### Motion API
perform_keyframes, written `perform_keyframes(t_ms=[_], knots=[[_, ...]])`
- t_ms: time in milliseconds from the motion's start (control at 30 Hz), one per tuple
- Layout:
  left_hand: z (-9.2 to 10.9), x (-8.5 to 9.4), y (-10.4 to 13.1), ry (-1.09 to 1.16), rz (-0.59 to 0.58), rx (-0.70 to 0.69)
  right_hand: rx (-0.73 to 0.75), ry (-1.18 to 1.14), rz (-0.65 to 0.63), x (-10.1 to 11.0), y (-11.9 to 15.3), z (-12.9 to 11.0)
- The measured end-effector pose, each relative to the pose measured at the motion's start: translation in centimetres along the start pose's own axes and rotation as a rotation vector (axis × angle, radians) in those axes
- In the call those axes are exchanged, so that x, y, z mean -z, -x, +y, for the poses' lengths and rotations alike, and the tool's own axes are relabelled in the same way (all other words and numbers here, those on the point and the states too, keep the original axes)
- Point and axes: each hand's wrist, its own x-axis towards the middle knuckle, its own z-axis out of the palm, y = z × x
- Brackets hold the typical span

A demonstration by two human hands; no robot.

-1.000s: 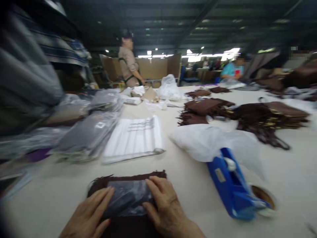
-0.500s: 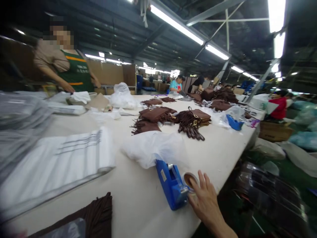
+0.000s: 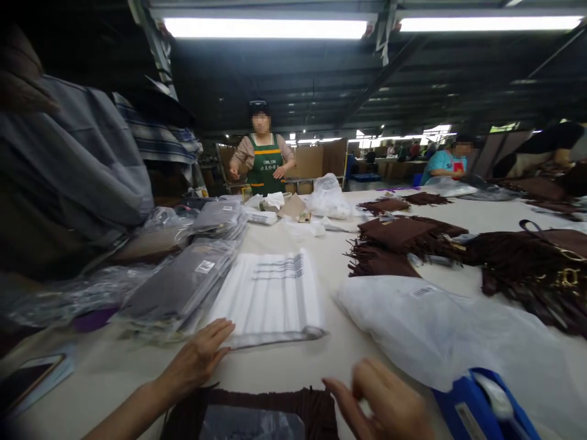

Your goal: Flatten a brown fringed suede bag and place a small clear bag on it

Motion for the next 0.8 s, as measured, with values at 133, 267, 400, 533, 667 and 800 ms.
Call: perform_keyframes(t_ms=[133,267,400,533,667,800], knots=[[-0.9,-1.7,-2.7,0.033,-0.11,0.036,0.344,0.338,-0.3,-8.0,-8.0,-2.1],[-1.2,-2.1,-3.8,0.072,-0.198,0.061,0.418,0.347,-0.405,-12.9,-10.3,-0.2],[-1.7,-2.1,-4.6,0.125,-0.314,0.073,0.421,0.305,-0.527,-13.0,-10.5,1.0],[-2.3,-2.2,-5.3,0.094,-0.323,0.036,0.341,0.224,-0.632,-11.9,-11.8,0.8],[-2.7,-2.6,-5.4,0.036,-0.285,-0.058,0.246,0.128,-0.693,-11.7,-12.9,0.6],[-1.6,-2.7,-5.5,0.025,-0.155,-0.087,0.066,0.072,-0.643,-12.3,-13.7,0.2]])
